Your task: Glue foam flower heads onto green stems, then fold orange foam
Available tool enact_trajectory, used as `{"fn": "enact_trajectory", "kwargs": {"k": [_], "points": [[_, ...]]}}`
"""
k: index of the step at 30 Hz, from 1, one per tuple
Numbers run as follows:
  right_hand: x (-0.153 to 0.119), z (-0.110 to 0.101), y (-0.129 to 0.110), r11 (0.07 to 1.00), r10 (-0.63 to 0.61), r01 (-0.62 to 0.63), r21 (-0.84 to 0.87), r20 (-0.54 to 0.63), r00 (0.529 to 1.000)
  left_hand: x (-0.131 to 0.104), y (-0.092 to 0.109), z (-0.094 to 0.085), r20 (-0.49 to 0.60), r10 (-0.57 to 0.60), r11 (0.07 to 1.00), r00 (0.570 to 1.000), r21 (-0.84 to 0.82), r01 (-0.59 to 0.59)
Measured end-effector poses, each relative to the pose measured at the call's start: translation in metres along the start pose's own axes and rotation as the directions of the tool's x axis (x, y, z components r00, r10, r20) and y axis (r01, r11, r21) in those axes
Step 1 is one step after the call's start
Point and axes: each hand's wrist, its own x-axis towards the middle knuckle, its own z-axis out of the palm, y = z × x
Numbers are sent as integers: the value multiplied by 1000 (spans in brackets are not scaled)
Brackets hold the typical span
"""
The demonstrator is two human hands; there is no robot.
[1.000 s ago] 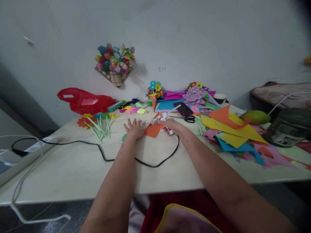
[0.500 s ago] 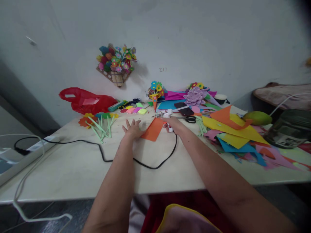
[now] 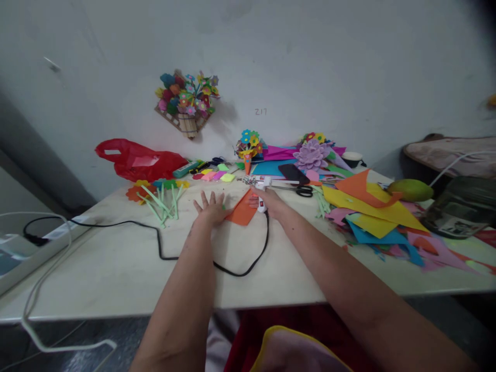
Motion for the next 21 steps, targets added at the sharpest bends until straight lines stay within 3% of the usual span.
{"fn": "enact_trajectory", "kwargs": {"k": [14, 21], "points": [[3, -5, 4, 1000, -13, 12, 2, 57, 998, 3, -10, 6, -83, 74, 996, 994, -38, -77], [-4, -9, -1, 999, 18, -14, -34, 136, 990, 6, 0, 10, -165, 60, 997, 985, -45, -68]]}}
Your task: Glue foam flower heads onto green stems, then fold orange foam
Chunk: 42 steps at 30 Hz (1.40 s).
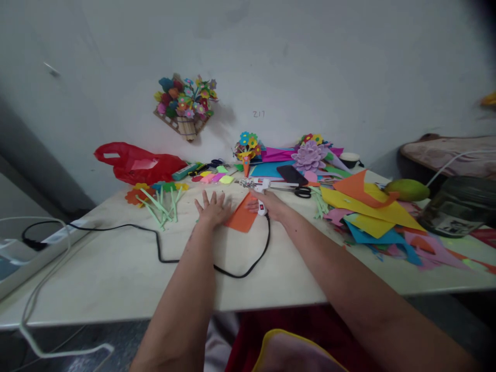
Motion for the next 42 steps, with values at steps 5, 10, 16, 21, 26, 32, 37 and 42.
{"fn": "enact_trajectory", "kwargs": {"k": [5, 10, 16, 21, 26, 32, 37, 42], "points": [[-4, 2, -2, 1000, 5, -4, -16, 21, 1000, -6, 10, -3, 9, 43, 999, 999, 16, -43], [-3, 2, -1, 1000, -3, 3, -8, 25, 1000, -4, 13, -2, 1, 44, 999, 999, 28, -44], [-2, 0, 0, 1000, 3, -3, 7, 32, 999, -3, 14, -4, 19, 44, 998, 999, 52, -45], [-5, 0, -1, 999, -3, 1, 50, 31, 1000, -3, 16, -7, 15, 1, 998, 1000, 61, -2], [-5, -2, -5, 994, -16, 20, 111, -40, 999, -1, 16, -7, 21, -46, 998, 999, 35, 45], [4, -6, -2, 993, -56, 69, 98, -134, 989, -3, 15, -8, 54, -58, 998, 997, 22, 57], [10, -7, 1, 993, -61, 72, 94, -120, 991, -5, 17, -13, 91, -29, 1000, 995, 4, 29], [11, -8, 3, 994, -65, 74, 79, -116, 991, -7, 22, -10, 13, -41, 999, 999, -6, 41]]}}
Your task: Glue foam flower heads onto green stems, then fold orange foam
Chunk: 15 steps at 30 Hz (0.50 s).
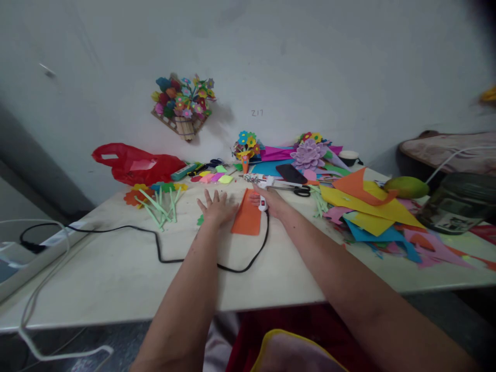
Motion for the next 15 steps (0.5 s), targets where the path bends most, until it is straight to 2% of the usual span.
{"fn": "enact_trajectory", "kwargs": {"k": [3, 8, 15], "points": [[0, 0, 1, 1000, -7, 7, -8, 1, 1000, -1, 5, 4, -26, 18, 1000, 999, 7, -18], [-1, 1, 1, 1000, -11, 11, -28, -9, 1000, 1, 10, 8, -9, 40, 999, 999, 24, -40], [-1, 1, 2, 999, -27, 27, -45, -4, 1000, 5, 10, 13, 46, -15, 1000, 999, -1, 15]]}}
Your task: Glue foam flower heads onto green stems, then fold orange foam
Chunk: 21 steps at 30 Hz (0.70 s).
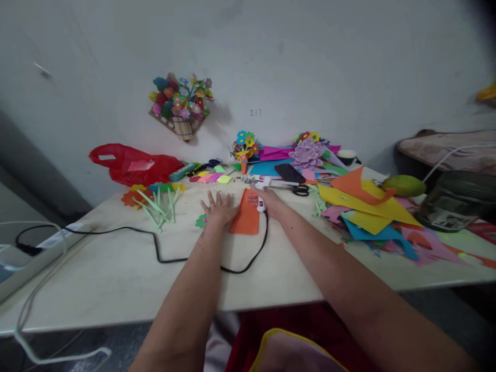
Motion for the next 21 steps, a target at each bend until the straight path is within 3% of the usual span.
{"fn": "enact_trajectory", "kwargs": {"k": [6, 13, 21], "points": [[1, 0, 1, 1000, -4, 4, 6, -3, 1000, -1, -3, 1, -2, 38, 999, 999, -15, -38], [0, 1, 0, 1000, 0, 0, 23, 1, 1000, -5, -8, -2, -124, 75, 993, 989, -82, -85], [-2, 2, -1, 1000, 7, -6, -10, 12, 1000, -8, -5, -6, -180, 158, 987, 971, 49, -152]]}}
